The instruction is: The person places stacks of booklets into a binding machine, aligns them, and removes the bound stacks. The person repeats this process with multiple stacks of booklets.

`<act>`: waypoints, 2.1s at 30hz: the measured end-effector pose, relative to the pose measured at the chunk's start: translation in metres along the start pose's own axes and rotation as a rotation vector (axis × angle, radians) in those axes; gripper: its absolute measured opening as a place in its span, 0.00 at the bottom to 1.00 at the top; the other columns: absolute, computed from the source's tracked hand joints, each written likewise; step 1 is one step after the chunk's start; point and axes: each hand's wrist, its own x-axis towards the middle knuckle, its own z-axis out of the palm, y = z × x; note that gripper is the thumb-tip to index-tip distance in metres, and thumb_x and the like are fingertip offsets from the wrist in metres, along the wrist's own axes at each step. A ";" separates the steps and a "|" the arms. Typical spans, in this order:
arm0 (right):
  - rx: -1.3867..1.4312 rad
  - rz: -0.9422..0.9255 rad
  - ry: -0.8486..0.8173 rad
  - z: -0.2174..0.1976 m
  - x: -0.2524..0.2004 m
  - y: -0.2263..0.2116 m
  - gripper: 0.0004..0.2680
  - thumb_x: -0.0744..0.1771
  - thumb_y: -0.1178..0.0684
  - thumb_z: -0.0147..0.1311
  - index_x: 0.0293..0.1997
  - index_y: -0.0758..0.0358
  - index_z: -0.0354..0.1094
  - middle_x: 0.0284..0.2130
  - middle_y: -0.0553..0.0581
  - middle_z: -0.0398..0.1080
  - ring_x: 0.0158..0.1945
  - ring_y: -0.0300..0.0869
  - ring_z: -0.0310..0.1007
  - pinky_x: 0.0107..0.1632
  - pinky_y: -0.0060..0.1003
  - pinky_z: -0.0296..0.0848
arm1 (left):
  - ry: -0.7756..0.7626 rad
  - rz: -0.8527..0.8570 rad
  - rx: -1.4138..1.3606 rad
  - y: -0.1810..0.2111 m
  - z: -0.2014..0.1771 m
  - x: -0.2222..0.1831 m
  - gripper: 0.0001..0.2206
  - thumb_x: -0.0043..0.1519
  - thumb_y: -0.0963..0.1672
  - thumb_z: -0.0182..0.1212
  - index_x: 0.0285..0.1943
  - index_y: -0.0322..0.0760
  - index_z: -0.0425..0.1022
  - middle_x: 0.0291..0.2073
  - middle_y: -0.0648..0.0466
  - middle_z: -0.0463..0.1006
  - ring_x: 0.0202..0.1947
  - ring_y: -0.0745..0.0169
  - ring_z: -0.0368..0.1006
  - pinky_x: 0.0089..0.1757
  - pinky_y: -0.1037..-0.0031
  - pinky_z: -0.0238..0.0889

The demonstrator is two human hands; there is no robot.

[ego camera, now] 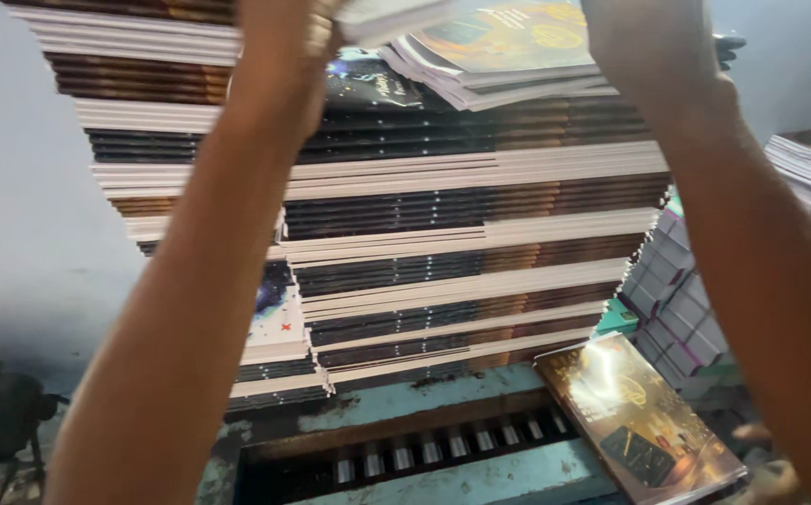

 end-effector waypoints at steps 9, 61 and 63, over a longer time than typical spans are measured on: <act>0.810 0.027 0.049 -0.011 -0.033 0.027 0.07 0.75 0.59 0.46 0.55 0.65 0.72 0.41 0.65 0.74 0.43 0.56 0.75 0.47 0.47 0.74 | -0.021 1.002 1.005 -0.005 0.071 -0.017 0.46 0.37 0.66 0.68 0.54 0.29 0.78 0.49 0.40 0.79 0.50 0.38 0.76 0.46 0.47 0.63; 1.297 0.062 -0.498 -0.106 0.002 -0.542 0.33 0.53 0.50 0.74 0.62 0.70 0.63 0.51 0.66 0.65 0.56 0.58 0.65 0.57 0.49 0.68 | 0.335 -1.020 0.660 -0.277 -0.339 -0.286 0.26 0.55 0.54 0.68 0.38 0.21 0.78 0.31 0.36 0.80 0.30 0.40 0.80 0.33 0.56 0.72; 1.261 0.029 -0.521 -0.102 0.008 -0.548 0.34 0.52 0.49 0.75 0.61 0.70 0.62 0.50 0.65 0.65 0.56 0.57 0.65 0.56 0.50 0.68 | 0.318 -0.995 0.703 -0.272 -0.341 -0.285 0.25 0.54 0.54 0.69 0.32 0.21 0.79 0.28 0.35 0.81 0.29 0.41 0.79 0.33 0.58 0.69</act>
